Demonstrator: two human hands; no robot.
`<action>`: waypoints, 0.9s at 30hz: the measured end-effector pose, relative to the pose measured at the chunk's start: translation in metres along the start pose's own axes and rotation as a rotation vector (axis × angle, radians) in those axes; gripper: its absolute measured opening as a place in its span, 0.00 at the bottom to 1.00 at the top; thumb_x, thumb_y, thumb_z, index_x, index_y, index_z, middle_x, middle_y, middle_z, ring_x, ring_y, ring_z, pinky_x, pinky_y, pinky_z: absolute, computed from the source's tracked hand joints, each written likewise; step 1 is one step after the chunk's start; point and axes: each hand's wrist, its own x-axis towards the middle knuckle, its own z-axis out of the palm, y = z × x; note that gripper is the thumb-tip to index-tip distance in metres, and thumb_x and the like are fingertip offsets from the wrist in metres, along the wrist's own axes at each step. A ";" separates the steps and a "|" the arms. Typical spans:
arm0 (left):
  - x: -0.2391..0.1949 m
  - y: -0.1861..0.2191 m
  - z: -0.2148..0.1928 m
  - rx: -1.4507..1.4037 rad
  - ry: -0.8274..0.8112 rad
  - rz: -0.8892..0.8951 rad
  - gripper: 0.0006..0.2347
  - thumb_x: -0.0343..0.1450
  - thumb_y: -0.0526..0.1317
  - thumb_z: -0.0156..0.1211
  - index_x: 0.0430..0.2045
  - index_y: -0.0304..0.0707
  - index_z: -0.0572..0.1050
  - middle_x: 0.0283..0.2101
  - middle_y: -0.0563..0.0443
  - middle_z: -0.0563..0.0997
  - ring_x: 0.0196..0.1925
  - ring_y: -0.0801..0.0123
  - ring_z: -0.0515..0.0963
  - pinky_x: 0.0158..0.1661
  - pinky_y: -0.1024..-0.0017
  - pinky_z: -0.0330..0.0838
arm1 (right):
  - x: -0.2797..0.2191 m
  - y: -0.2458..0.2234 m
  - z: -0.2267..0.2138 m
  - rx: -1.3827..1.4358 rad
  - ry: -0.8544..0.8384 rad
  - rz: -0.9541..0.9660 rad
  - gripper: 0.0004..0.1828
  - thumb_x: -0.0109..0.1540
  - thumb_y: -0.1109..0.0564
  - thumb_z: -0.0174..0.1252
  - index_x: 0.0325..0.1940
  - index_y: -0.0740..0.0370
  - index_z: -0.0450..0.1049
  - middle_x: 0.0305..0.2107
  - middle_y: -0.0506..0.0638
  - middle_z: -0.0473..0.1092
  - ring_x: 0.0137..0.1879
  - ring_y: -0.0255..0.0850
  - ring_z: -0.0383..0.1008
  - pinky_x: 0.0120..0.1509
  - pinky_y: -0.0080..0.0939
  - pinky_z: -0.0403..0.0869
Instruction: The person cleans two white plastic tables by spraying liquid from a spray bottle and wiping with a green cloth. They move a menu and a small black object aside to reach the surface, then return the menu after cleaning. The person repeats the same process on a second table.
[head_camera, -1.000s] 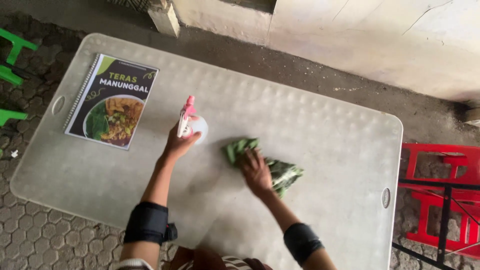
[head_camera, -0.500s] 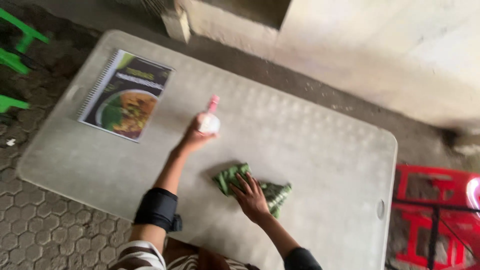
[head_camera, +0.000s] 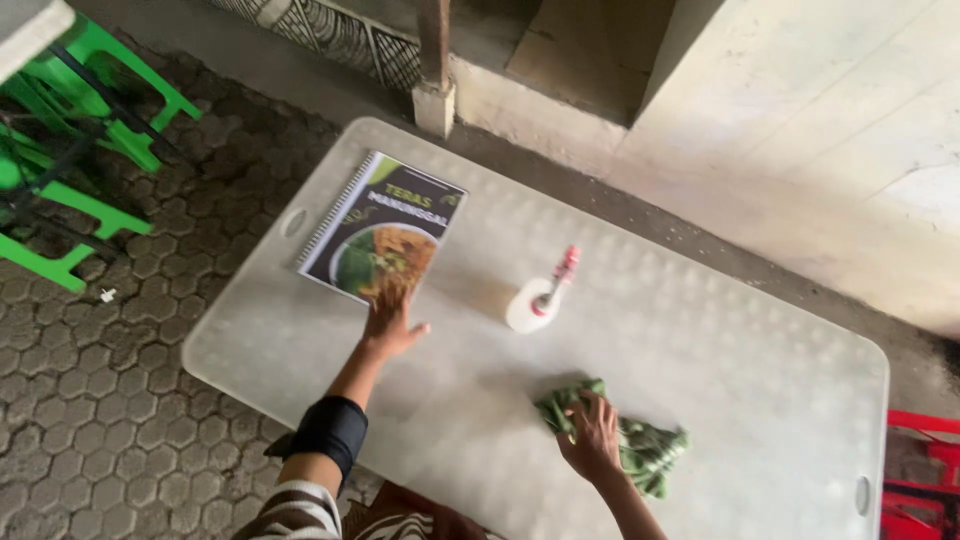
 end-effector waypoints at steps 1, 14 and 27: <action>-0.007 -0.007 0.002 -0.008 -0.056 0.027 0.47 0.64 0.59 0.69 0.72 0.37 0.46 0.75 0.30 0.48 0.77 0.34 0.45 0.69 0.37 0.45 | 0.005 -0.006 0.008 -0.064 0.022 0.039 0.28 0.45 0.58 0.68 0.49 0.55 0.71 0.60 0.59 0.60 0.66 0.60 0.57 0.70 0.64 0.63; -0.011 -0.089 0.000 -0.371 -0.229 -0.053 0.24 0.71 0.56 0.60 0.55 0.39 0.72 0.60 0.41 0.75 0.64 0.61 0.73 0.65 0.63 0.70 | 0.080 -0.138 0.087 0.196 -0.047 0.028 0.27 0.59 0.53 0.65 0.60 0.56 0.66 0.56 0.59 0.62 0.62 0.56 0.64 0.57 0.54 0.75; -0.007 -0.137 -0.053 -0.519 -0.350 -0.541 0.34 0.65 0.49 0.70 0.63 0.35 0.62 0.57 0.38 0.74 0.60 0.52 0.74 0.60 0.53 0.72 | 0.149 -0.140 0.171 1.056 -0.365 0.704 0.30 0.66 0.36 0.56 0.53 0.66 0.78 0.32 0.51 0.76 0.32 0.36 0.70 0.30 0.35 0.67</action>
